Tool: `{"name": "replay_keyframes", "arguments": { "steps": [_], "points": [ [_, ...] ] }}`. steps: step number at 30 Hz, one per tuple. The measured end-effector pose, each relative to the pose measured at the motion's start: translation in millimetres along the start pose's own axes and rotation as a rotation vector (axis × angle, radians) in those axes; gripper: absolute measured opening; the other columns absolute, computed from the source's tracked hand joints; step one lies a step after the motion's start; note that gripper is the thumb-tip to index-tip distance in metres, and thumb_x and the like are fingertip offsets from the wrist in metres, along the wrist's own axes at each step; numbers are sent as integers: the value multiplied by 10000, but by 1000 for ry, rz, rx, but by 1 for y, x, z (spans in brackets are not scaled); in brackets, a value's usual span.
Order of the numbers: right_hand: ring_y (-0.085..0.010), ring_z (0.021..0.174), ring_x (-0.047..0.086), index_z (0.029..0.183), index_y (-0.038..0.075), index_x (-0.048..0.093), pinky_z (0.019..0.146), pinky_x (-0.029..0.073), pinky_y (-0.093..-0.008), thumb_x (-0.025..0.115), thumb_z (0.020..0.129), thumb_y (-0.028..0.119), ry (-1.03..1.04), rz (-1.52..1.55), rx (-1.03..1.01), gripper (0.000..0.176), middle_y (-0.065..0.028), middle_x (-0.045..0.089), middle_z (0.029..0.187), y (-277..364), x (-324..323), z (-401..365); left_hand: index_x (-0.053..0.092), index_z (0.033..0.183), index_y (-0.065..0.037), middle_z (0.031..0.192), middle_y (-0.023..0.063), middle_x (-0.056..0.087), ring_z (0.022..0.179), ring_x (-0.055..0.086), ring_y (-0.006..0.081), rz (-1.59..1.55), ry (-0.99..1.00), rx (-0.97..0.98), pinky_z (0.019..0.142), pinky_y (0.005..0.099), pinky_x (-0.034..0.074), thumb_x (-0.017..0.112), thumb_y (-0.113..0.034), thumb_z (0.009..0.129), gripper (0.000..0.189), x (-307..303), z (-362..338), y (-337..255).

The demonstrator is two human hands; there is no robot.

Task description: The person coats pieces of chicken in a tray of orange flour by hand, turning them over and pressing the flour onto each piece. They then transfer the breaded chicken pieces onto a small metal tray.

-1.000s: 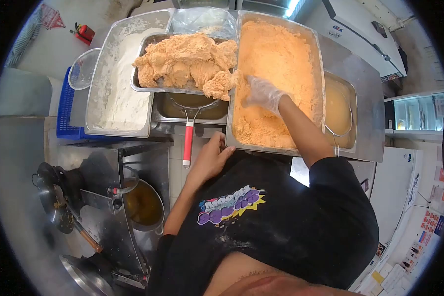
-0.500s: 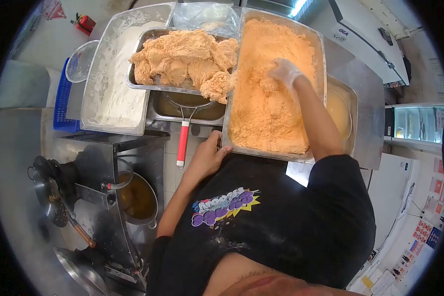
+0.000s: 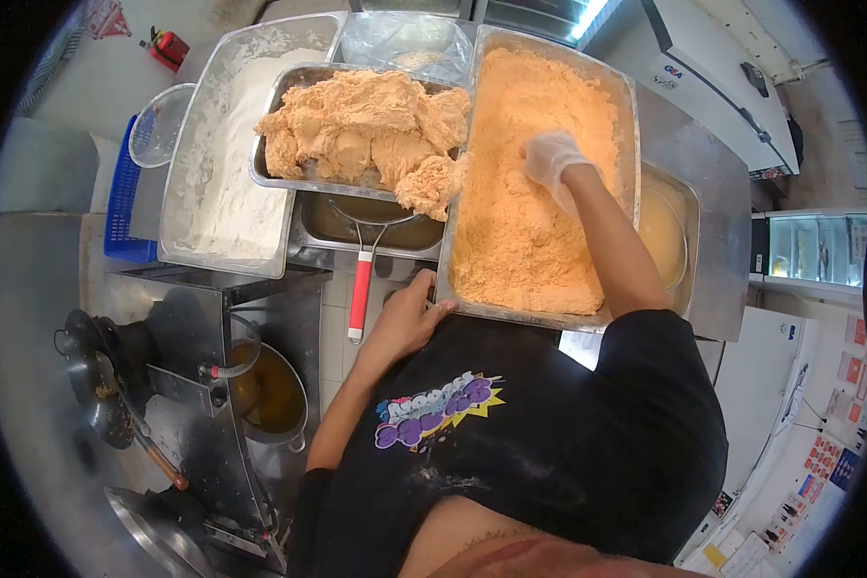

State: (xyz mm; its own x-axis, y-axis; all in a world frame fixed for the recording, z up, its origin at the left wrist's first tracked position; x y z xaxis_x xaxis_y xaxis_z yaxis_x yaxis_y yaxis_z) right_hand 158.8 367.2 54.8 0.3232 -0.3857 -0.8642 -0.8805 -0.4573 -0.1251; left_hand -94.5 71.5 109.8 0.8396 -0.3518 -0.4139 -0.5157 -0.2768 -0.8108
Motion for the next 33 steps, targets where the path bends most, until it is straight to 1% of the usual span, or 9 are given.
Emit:
{"name": "replay_keyframes", "arguments": {
  "steps": [7,10,12,15,18,22,28,31,33],
  "points": [
    [-323,1047,707,1155,142,754,930,540,-431,758,798,115,-227,35,-171,358,-154,749,1060,-29,-5,-51,478,1079,-7,887,280,660,881,665,484,38,36,-9,746,542,485,711,-303,978,390,-2,1,4],
    [-321,1071,694,1172,127,748,935,541,-416,801,779,128,-107,3,-34,396,-149,741,1099,-32,-27,-61,469,1072,-7,897,291,662,904,661,500,35,52,-12,752,551,483,704,-319,983,400,-4,3,3],
    [-307,1052,694,1058,100,755,928,541,-381,732,857,222,-333,490,173,236,-143,746,1035,-31,-38,-79,461,1071,-3,891,297,660,899,655,511,50,51,27,746,551,485,701,-317,986,404,-4,3,5],
    [-315,1074,693,1120,95,759,948,537,-396,735,858,280,-393,579,130,321,-169,747,1059,-35,-53,-94,457,1072,2,881,297,660,882,651,515,45,64,28,734,554,483,697,-320,989,410,-4,5,7],
    [-320,1082,697,1179,86,754,969,533,-400,736,858,289,-386,314,106,381,-192,739,1130,-29,-78,-102,455,1073,0,864,290,659,864,649,514,57,51,49,721,556,480,696,-325,990,413,-5,3,3],
    [-316,1109,692,1209,98,751,975,530,-406,751,844,301,-505,474,265,418,-181,740,1159,-38,-69,-94,463,1079,-6,854,287,658,865,648,513,31,57,41,723,558,477,693,-322,991,401,-3,2,6],
    [-311,1094,701,1163,103,764,951,536,-412,771,790,381,-424,427,305,466,-162,755,1121,-34,-53,-95,472,1094,-5,900,315,664,920,641,532,76,51,61,767,583,472,672,-336,997,399,-2,-2,10],
    [-306,1040,711,1083,95,781,912,547,-397,792,745,382,-361,175,108,444,-153,760,1074,-21,-75,-101,469,1099,-1,946,328,667,961,632,546,71,39,56,795,594,475,660,-344,1003,404,-4,0,8],
    [-297,938,705,893,84,786,839,531,-383,798,689,273,-437,232,19,279,-118,755,869,-5,-101,-108,469,1107,5,980,335,669,991,628,553,59,67,64,816,594,483,652,-340,1007,403,-5,0,5]
  ]
}}
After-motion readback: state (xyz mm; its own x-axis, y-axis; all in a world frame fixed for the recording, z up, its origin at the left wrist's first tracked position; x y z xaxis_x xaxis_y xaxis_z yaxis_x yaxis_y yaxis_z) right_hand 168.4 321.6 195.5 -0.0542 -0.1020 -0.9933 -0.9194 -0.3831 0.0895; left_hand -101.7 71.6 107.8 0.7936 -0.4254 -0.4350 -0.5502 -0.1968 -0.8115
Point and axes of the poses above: each hand's wrist, its own z-axis towards the middle knuckle, its own x-axis out of the palm, y = z × x, the point moved 1 cm from there along z, towards the middle knuckle
